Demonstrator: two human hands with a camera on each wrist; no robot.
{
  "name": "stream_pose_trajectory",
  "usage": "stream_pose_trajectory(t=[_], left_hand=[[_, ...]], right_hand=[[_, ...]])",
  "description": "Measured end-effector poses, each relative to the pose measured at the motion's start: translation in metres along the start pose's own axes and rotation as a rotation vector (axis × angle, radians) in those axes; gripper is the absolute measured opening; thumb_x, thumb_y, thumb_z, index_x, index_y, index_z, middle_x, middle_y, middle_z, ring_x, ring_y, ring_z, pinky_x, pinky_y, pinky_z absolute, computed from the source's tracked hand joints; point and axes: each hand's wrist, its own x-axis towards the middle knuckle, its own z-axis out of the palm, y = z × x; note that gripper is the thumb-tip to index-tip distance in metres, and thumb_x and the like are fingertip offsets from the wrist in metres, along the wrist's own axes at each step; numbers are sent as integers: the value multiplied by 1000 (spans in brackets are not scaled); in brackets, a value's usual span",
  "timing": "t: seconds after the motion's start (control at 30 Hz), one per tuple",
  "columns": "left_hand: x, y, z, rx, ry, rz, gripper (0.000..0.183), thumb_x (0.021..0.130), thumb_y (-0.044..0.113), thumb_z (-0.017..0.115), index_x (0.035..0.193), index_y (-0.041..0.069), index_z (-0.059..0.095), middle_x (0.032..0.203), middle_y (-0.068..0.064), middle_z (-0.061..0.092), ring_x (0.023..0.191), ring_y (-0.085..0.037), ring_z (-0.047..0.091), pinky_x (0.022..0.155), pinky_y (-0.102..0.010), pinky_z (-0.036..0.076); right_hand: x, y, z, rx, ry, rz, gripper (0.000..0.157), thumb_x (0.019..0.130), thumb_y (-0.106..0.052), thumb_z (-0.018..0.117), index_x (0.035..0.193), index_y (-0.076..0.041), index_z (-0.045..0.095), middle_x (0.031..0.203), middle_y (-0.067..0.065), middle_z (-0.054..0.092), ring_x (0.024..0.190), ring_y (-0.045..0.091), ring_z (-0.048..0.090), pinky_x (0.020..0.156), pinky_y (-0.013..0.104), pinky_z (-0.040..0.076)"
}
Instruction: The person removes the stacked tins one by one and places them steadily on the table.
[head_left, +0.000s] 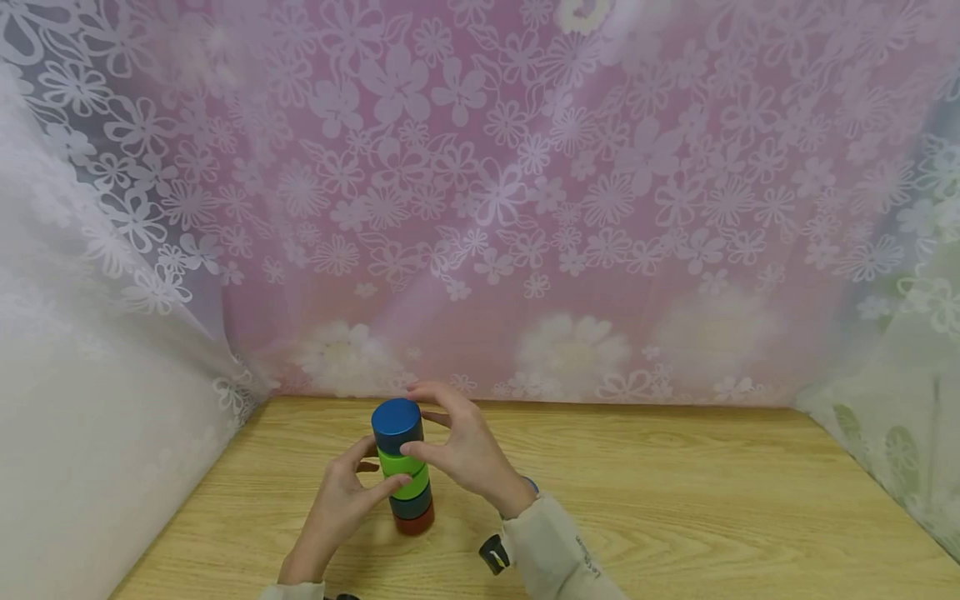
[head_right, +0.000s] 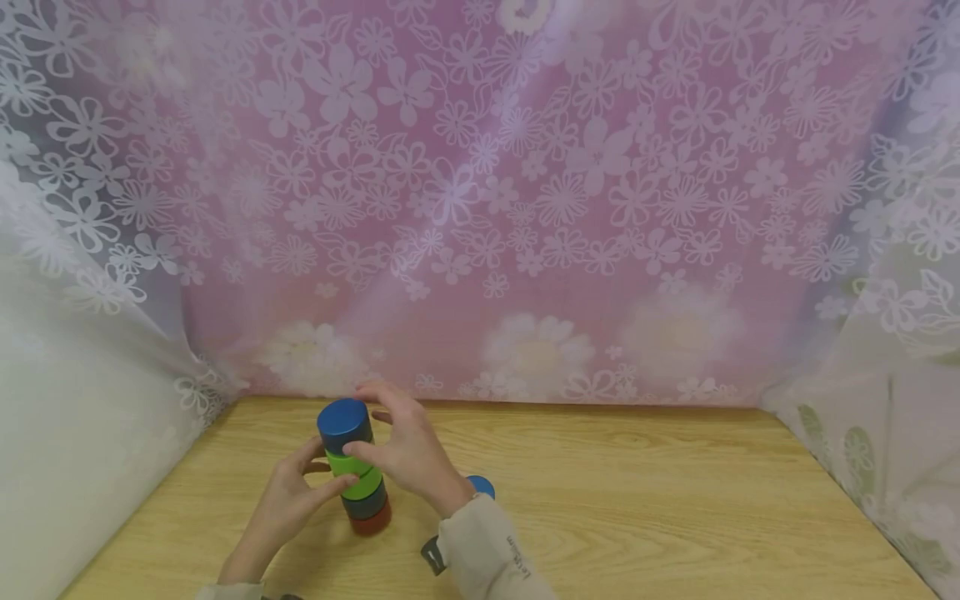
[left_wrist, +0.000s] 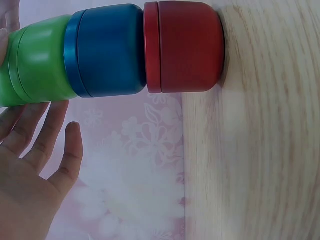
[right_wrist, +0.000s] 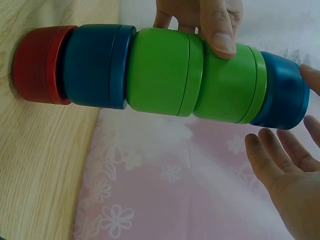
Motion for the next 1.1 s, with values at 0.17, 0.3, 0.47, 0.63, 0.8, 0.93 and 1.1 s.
stream_pose_trajectory(t=[0.17, 0.3, 0.47, 0.63, 0.8, 0.93, 1.1], left_hand=[[0, -1, 0, 16, 8, 18, 51, 82, 10, 87, 126, -1, 66, 118, -11, 70, 103, -29, 66, 85, -55, 55], [1, 0, 1, 18, 12, 12, 51, 81, 9, 87, 126, -2, 66, 117, -11, 70, 102, -28, 66, 84, -55, 55], [0, 0, 0, 9, 7, 3, 51, 81, 10, 87, 126, -2, 66, 118, -9, 70, 102, -26, 65, 85, -54, 55], [-1, 0, 0, 3, 4, -4, 51, 82, 10, 87, 127, -1, 65, 118, -9, 70, 103, -26, 65, 85, -55, 55], [-1, 0, 0, 9, 0, 4, 53, 83, 10, 86, 130, -1, 64, 120, -10, 70, 102, -25, 65, 85, -50, 55], [-1, -1, -1, 20, -1, 14, 55, 82, 11, 86, 131, -1, 63, 120, -9, 70, 102, -23, 64, 84, -46, 56], [-1, -1, 0, 22, 0, 20, 56, 83, 11, 86, 132, -1, 63, 117, -7, 70, 100, -22, 64, 84, -44, 56]], right_hand=[[1, -1, 2, -18, -5, -12, 56, 82, 10, 79, 134, 4, 56, 137, 18, 55, 130, 33, 52, 104, 40, 49], [1, -1, 4, -47, -5, -2, 56, 83, 8, 80, 134, 3, 57, 139, 17, 55, 131, 33, 52, 104, 42, 49], [1, 3, 7, -63, -2, -2, 53, 84, 7, 79, 133, 3, 57, 140, 18, 54, 131, 35, 51, 103, 45, 49], [1, 3, 9, -64, 8, -7, 49, 84, 8, 79, 129, 3, 59, 137, 18, 55, 128, 35, 54, 102, 41, 51], [1, 3, 9, -74, 23, -3, 41, 84, 7, 80, 121, 1, 64, 136, 15, 57, 127, 34, 55, 101, 41, 51], [0, 4, 7, -83, 33, -8, 36, 83, 7, 80, 116, 1, 66, 137, 14, 57, 126, 35, 56, 100, 45, 52], [-1, 4, 4, -92, 40, -20, 34, 83, 7, 81, 113, 2, 67, 135, 15, 58, 124, 35, 57, 99, 44, 53]])
